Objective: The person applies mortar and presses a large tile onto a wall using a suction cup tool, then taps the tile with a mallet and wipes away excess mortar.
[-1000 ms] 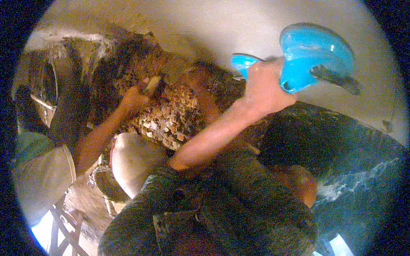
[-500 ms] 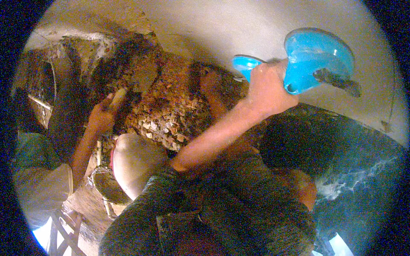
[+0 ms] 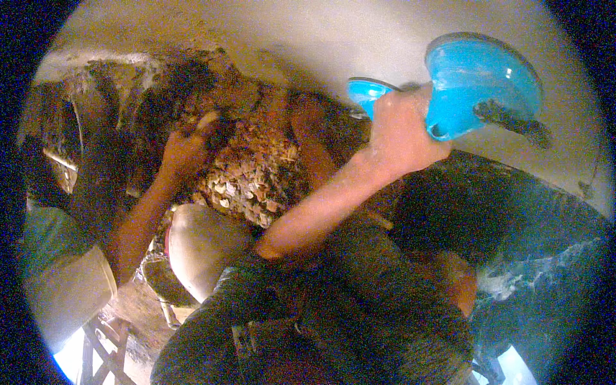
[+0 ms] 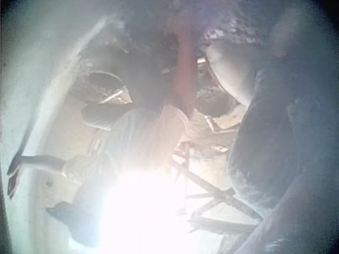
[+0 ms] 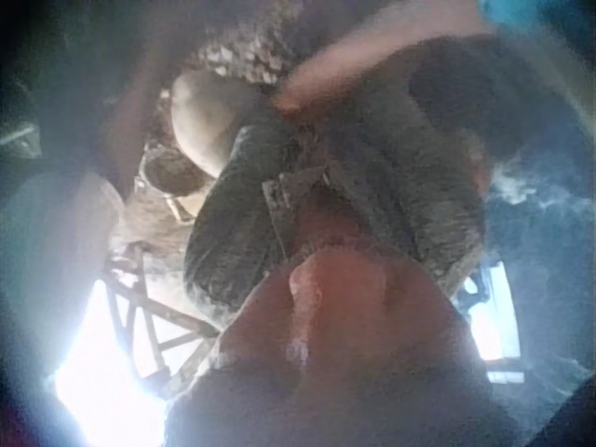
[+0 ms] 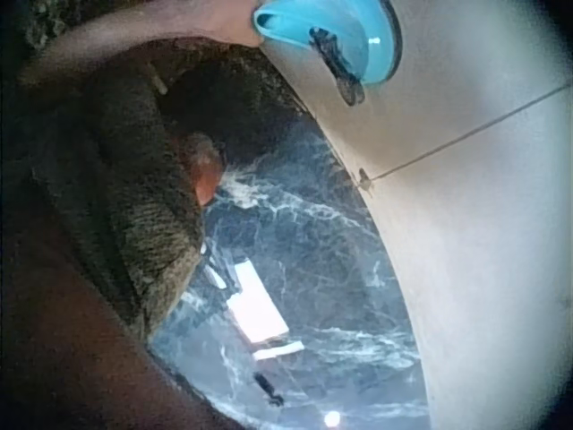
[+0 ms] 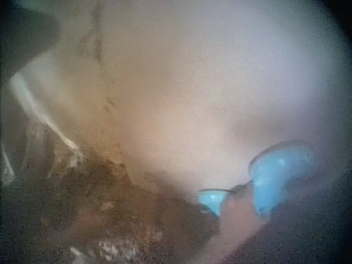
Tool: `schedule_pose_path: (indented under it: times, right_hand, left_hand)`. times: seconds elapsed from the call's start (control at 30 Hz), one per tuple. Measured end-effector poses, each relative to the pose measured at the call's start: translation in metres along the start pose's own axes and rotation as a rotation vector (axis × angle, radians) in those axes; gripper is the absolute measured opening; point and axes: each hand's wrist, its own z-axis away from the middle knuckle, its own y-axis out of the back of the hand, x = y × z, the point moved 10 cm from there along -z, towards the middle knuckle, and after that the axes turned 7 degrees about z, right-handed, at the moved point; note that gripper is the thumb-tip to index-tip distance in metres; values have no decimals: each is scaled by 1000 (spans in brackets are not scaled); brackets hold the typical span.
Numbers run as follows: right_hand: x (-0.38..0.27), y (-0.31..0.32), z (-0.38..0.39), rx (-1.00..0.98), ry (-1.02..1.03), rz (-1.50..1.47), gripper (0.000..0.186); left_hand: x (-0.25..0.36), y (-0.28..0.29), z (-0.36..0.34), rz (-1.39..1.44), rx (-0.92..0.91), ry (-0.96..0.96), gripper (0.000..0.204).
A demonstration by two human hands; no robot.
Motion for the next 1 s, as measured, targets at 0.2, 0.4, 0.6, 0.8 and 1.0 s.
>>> schedule_pose_path:
  times: [0.2,0.4,0.6,0.8,1.0]
  right_hand:
    - [5,0,6,-2,-24,-18,35]
    - [5,1,6,6,-33,-46,34]
    - [16,-3,4,2,-50,-71,33]
    - [8,20,17,-147,-43,124,40]
    - [3,72,50,-509,34,266,47]
  left_hand:
    - [0,0,0,22,12,11,28]
    - [0,4,1,-1,30,11,30]
    - [-3,-2,-1,-6,4,31,31]
    - [-5,6,4,-30,28,43,30]
    - [-11,-4,6,-95,23,63,31]
